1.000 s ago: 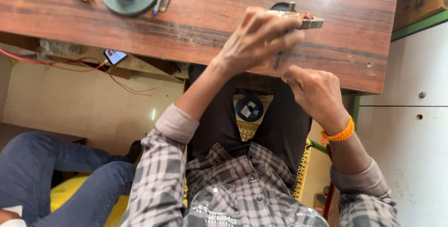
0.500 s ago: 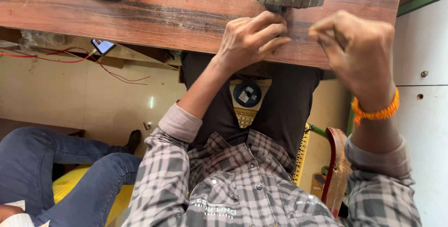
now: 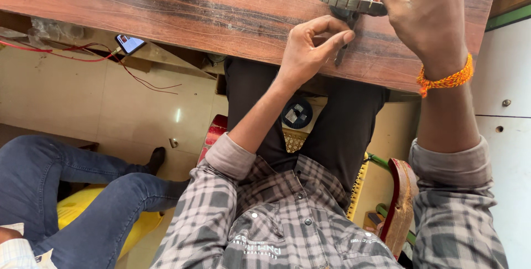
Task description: The person sits at a workbench and winds thin copper wire by hand into the slots of a small circular motor armature, guiding the wire with both hands and turning the armature as they fill successive slots. They occasionally reposition the armature on the bench while continuing to place the wire.
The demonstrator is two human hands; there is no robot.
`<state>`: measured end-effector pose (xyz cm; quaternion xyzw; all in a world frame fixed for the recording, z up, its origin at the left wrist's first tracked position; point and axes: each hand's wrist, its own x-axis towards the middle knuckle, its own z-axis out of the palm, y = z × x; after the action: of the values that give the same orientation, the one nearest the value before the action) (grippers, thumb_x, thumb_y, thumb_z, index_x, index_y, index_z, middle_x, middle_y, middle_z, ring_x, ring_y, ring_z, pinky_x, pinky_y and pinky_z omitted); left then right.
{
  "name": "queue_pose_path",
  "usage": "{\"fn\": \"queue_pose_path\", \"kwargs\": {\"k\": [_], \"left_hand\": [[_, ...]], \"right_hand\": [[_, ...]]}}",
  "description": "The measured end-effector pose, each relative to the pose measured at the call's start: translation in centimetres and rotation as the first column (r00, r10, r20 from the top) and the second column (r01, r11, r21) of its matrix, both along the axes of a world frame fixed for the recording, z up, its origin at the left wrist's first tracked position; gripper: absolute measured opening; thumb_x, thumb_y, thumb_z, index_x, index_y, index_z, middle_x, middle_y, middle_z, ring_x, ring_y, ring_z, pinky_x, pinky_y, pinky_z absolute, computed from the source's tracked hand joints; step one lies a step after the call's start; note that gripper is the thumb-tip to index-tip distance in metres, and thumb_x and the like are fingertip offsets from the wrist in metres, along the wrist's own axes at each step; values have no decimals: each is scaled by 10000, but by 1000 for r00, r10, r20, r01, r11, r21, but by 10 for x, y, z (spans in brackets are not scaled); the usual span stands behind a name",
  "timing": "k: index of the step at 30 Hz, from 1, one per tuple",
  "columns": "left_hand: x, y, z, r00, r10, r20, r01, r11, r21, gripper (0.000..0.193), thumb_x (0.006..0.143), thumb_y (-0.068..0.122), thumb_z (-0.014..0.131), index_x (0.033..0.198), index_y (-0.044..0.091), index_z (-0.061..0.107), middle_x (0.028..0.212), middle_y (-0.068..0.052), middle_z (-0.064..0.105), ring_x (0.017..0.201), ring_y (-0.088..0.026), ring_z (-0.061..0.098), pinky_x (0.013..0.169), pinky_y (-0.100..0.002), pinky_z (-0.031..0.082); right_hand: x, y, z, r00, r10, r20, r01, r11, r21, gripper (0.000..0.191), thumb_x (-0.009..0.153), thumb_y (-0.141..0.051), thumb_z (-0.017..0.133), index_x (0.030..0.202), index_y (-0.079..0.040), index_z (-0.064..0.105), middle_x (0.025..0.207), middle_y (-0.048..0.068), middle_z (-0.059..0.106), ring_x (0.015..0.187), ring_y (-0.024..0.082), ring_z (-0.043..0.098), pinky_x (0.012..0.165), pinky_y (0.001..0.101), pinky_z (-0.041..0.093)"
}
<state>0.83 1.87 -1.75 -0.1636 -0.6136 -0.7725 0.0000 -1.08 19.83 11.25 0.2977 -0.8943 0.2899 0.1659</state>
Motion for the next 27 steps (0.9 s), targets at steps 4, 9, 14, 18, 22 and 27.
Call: {"fn": "queue_pose_path", "kwargs": {"k": [4, 9, 14, 18, 22, 27], "left_hand": [[-1, 10, -4, 993, -32, 113, 20, 995, 98, 171, 973, 195, 762, 994, 25, 750, 817, 29, 716, 716, -9, 589, 619, -192, 459], [3, 17, -6, 985, -26, 171, -6, 983, 184, 162, 980, 188, 748, 1013, 30, 735, 871, 19, 758, 785, -16, 642, 695, -210, 499], [2, 28, 2, 964, 186, 192, -193, 981, 19, 143, 952, 202, 755, 977, 63, 733, 814, 36, 735, 721, -26, 646, 680, -225, 516], [2, 43, 5, 936, 340, 84, -342, 940, 5, 153, 949, 206, 771, 942, 64, 715, 820, 32, 718, 747, -39, 638, 715, -237, 535], [3, 49, -3, 900, 435, 23, -430, 896, -115, 151, 947, 228, 783, 940, 100, 704, 837, 37, 733, 710, -43, 637, 673, -245, 533], [-1, 42, 3, 527, 553, -645, -802, 574, -163, 209, 930, 208, 816, 1059, 179, 654, 1107, 24, 657, 971, -131, 598, 839, -307, 503]], "right_hand": [[-6, 3, -1, 984, -143, 108, 131, 985, 112, 55, 1046, -40, 773, 1056, 11, 754, 724, 131, 590, 620, 200, 512, 565, 334, 379], [-18, 2, -6, 979, -94, 181, 91, 996, 27, 64, 1063, -47, 697, 1052, -10, 748, 806, 75, 654, 661, 124, 570, 559, 284, 415], [-31, 15, -18, 958, -134, 254, 145, 989, -28, 91, 1043, -71, 642, 1046, -32, 725, 860, 47, 693, 645, 89, 590, 523, 253, 424], [-37, 37, -32, 993, -118, 27, 117, 992, 49, 97, 1024, -11, 656, 1028, 1, 752, 836, 89, 697, 691, 139, 606, 576, 274, 436], [-39, 62, -44, 983, -167, -74, 175, 978, 117, 115, 1010, 14, 666, 1046, 5, 774, 816, 94, 690, 693, 170, 596, 613, 305, 436], [-34, 81, -47, 938, -287, -196, 322, 929, 183, 55, 964, -64, 757, 944, -17, 737, 757, 96, 645, 733, 226, 564, 712, 376, 442]]}}
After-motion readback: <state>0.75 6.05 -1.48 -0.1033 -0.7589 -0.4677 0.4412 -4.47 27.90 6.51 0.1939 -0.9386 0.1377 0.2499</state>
